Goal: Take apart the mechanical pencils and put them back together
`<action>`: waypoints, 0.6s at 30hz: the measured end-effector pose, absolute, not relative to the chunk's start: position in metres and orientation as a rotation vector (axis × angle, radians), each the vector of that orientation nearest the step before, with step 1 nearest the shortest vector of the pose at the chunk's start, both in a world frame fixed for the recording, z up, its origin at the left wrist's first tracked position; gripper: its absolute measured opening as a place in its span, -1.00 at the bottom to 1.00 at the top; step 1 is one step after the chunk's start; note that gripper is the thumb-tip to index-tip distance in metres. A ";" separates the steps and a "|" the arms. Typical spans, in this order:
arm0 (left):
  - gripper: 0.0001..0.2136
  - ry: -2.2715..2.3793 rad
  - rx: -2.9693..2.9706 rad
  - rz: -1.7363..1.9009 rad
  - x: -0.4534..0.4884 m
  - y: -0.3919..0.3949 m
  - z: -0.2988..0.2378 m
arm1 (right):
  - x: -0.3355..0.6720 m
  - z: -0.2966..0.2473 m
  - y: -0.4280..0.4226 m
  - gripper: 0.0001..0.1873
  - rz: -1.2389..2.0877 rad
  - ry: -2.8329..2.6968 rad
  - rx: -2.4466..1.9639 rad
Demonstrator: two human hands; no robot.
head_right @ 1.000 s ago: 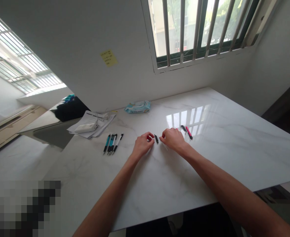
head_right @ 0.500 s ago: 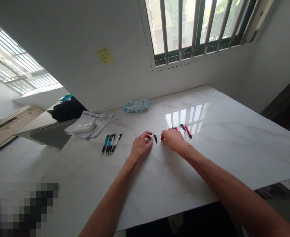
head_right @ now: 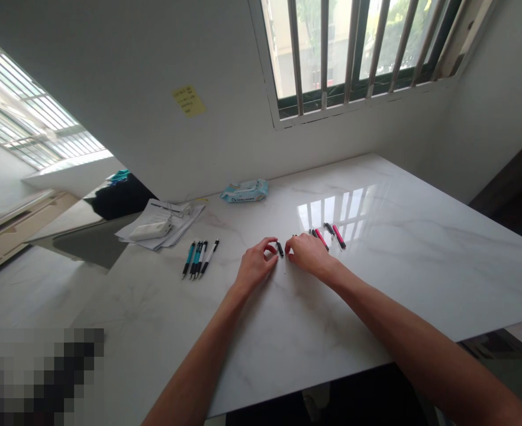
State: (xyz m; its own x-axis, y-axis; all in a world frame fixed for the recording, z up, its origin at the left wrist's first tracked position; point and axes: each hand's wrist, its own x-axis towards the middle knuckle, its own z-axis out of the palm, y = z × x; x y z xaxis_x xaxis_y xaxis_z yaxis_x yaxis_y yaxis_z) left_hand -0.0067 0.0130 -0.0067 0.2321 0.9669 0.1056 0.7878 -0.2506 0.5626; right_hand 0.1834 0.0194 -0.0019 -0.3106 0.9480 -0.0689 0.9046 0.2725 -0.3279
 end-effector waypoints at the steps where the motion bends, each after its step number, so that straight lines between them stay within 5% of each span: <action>1: -0.58 1.612 2.116 0.627 -0.006 0.013 -0.007 | 0.183 -0.003 0.019 -0.70 0.469 -2.389 -1.742; 18: -0.52 1.654 2.131 0.649 -0.002 0.012 -0.010 | 0.181 0.001 0.014 -0.66 0.492 -2.353 -1.736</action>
